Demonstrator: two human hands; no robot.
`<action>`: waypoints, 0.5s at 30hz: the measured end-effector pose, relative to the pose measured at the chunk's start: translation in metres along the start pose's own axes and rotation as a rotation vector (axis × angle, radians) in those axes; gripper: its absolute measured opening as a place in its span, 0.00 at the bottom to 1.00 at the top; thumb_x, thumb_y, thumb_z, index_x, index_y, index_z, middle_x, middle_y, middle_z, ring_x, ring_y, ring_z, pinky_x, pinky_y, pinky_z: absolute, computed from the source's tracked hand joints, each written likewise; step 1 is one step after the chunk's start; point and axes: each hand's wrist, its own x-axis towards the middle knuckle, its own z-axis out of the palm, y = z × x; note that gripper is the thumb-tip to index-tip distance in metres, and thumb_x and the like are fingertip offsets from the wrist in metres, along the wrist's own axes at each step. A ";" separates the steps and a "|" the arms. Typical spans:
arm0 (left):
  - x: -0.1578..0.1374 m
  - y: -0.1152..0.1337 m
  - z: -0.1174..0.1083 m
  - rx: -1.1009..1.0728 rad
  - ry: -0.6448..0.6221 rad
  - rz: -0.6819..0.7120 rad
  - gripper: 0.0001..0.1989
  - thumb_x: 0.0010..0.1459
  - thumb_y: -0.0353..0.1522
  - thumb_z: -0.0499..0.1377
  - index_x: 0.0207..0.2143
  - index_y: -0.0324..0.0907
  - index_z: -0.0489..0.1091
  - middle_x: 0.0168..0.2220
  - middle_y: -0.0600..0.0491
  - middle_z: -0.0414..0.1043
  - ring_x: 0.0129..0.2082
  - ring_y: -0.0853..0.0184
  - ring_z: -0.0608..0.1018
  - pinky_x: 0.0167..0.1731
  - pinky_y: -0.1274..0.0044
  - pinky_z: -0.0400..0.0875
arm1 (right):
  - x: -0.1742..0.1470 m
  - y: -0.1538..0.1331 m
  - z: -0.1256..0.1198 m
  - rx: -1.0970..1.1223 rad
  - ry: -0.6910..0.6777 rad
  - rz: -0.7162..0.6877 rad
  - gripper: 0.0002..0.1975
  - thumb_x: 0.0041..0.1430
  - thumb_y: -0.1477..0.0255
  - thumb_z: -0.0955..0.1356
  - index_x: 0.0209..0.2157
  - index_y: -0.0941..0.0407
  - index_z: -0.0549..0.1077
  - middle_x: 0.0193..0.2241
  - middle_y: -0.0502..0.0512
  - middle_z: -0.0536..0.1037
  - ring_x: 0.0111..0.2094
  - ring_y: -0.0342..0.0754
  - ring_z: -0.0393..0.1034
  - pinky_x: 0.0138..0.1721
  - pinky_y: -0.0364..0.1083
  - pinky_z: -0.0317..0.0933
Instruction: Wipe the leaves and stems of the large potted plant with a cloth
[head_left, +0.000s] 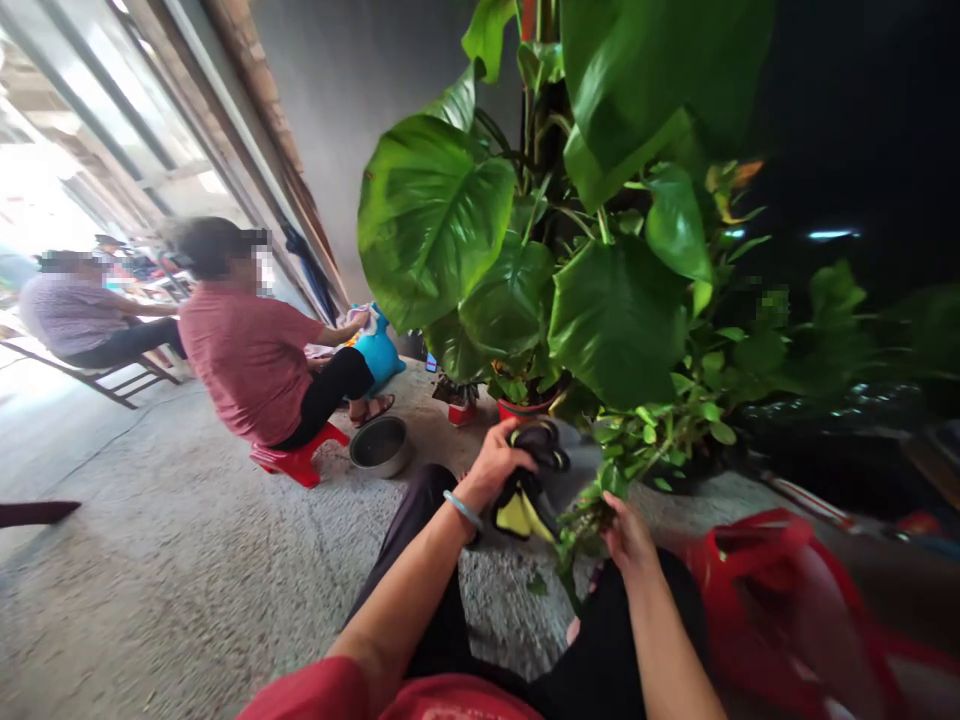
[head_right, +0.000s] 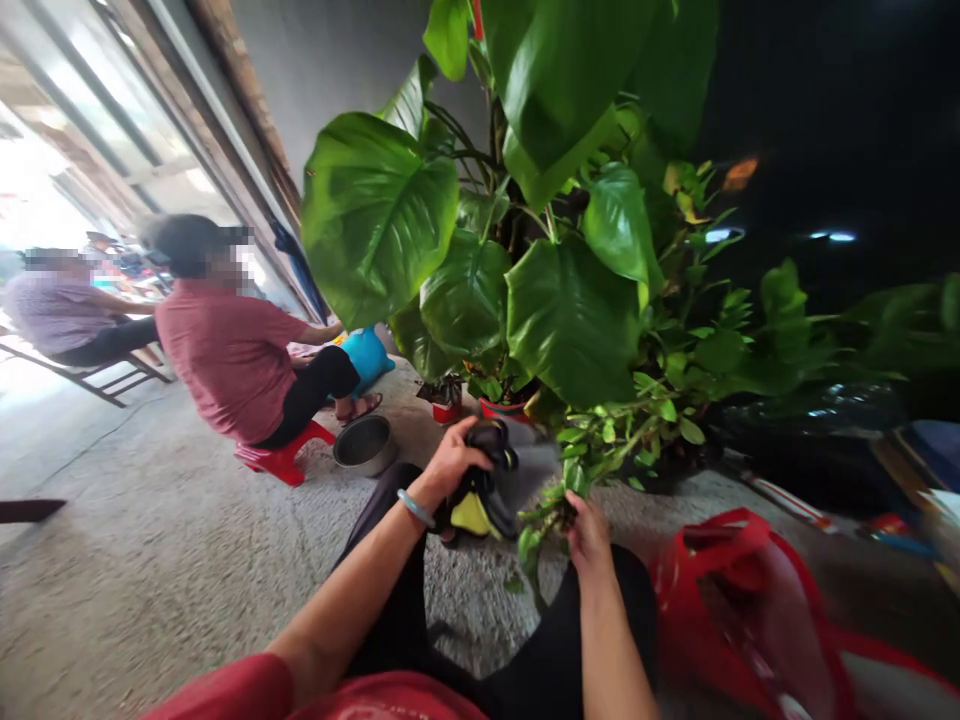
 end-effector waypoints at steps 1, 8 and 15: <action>0.008 0.006 0.005 -0.058 0.046 0.076 0.23 0.35 0.25 0.62 0.40 0.38 0.72 0.30 0.57 0.76 0.28 0.69 0.75 0.31 0.80 0.70 | -0.002 0.000 0.004 0.024 -0.002 0.001 0.13 0.35 0.64 0.74 0.24 0.53 0.70 0.19 0.48 0.75 0.21 0.48 0.69 0.23 0.45 0.61; -0.012 -0.065 0.070 0.546 -0.141 0.233 0.19 0.38 0.21 0.59 0.37 0.39 0.72 0.37 0.51 0.75 0.41 0.62 0.75 0.47 0.70 0.70 | 0.000 0.004 0.026 0.138 0.037 -0.058 0.13 0.46 0.61 0.74 0.27 0.54 0.73 0.24 0.50 0.78 0.30 0.49 0.73 0.30 0.46 0.66; -0.026 -0.091 0.074 0.740 0.036 0.315 0.26 0.40 0.23 0.63 0.46 0.40 0.70 0.46 0.46 0.72 0.49 0.57 0.73 0.51 0.65 0.69 | -0.002 0.000 0.026 0.020 0.033 -0.064 0.15 0.62 0.59 0.68 0.35 0.58 0.74 0.30 0.50 0.76 0.28 0.44 0.71 0.31 0.46 0.68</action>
